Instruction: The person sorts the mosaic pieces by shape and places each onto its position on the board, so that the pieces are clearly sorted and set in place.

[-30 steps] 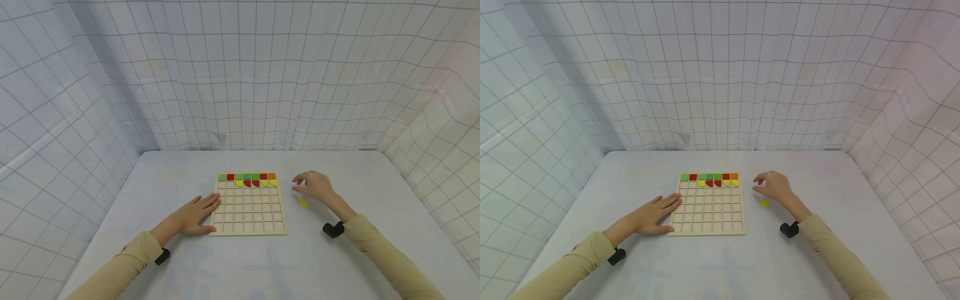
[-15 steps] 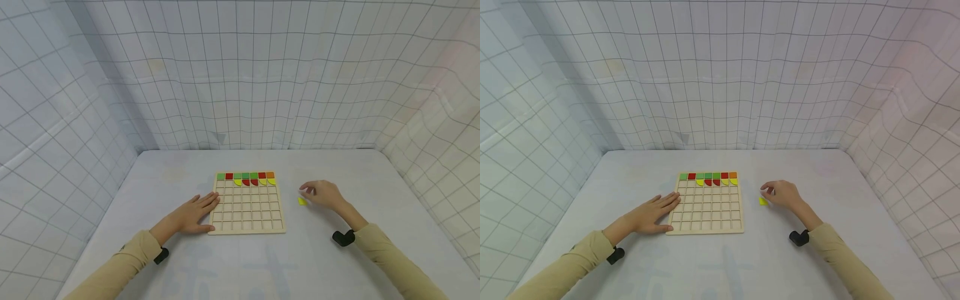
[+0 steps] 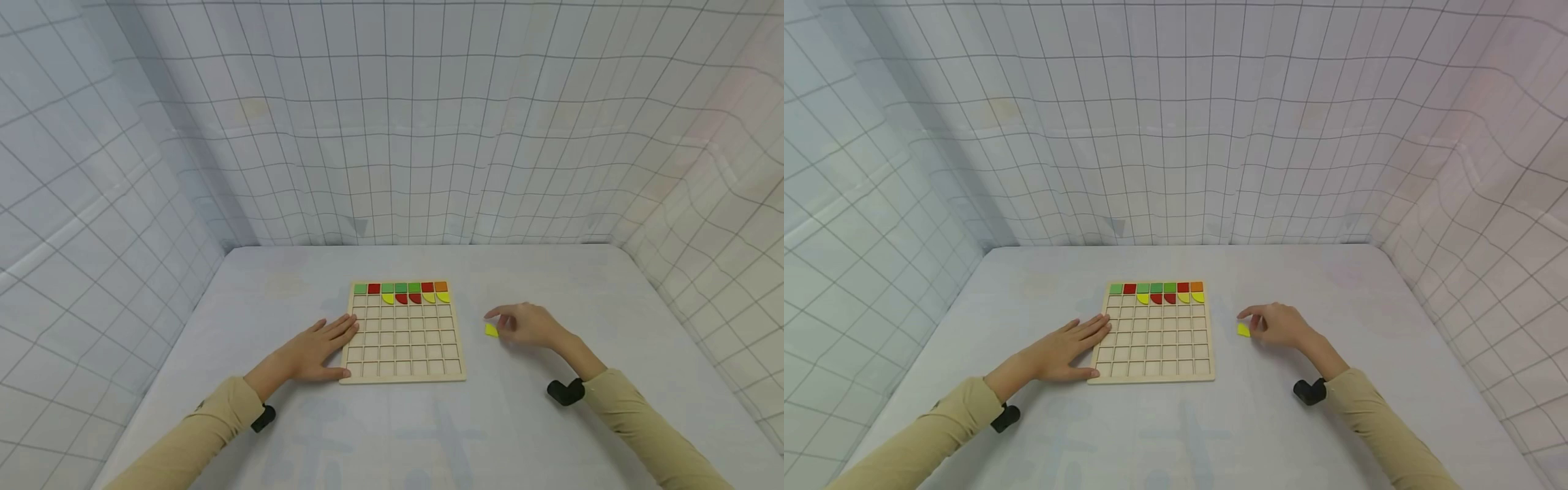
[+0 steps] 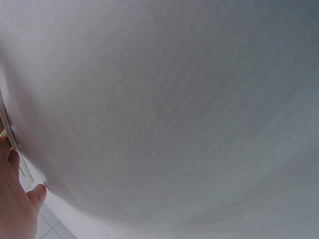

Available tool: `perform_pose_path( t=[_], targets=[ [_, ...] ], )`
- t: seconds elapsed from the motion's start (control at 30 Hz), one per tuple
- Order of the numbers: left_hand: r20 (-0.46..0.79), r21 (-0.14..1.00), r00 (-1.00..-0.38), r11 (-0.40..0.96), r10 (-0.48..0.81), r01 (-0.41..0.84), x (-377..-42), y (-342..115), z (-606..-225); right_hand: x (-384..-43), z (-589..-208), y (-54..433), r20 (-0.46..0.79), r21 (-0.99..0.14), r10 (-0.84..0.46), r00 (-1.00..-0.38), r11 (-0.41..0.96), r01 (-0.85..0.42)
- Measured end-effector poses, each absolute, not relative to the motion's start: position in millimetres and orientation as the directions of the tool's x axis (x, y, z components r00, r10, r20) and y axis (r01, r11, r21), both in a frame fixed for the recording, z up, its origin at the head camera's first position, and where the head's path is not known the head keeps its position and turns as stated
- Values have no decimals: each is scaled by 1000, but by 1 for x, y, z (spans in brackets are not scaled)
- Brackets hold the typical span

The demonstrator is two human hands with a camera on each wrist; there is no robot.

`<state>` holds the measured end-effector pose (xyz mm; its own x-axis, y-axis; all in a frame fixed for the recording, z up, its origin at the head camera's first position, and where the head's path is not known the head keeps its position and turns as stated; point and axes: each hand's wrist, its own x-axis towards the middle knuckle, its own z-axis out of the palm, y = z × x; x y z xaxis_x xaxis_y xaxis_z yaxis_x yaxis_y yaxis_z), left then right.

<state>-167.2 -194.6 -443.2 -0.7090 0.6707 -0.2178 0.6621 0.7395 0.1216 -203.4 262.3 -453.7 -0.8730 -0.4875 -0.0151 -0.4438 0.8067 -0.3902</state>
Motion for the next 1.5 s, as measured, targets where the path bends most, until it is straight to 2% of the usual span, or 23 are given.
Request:
perform_pose_path(
  t=[0.2, 0.57, 0.73, 1.0, 1.23, 1.5],
  targets=[
    [-209, 121, -708, 736, 675, 666, -168, -195, -444, -204, -452, 259, -42, -396, -521, -853, 792, -464],
    [-198, 115, -710, 735, 676, 668, -167, -196, -445, -203, -450, 256, 0, -375, -485, -874, 811, -450],
    [-197, 117, -709, 734, 677, 669, -167, -196, -444, -203, -449, 254, -3, -364, -514, -858, 800, -478],
    [-195, 113, -710, 734, 677, 670, -168, -196, -446, -203, -448, 251, -32, -358, -602, -798, 753, -553],
    [-185, 106, -708, 730, 682, 676, -169, -197, -447, -205, -449, 249, -7, -312, -610, -793, 754, -577],
    [-211, 108, -714, 742, 667, 661, -169, -197, -448, -205, -446, 248, -36, -359, -645, -763, 721, -593]
  ],
)
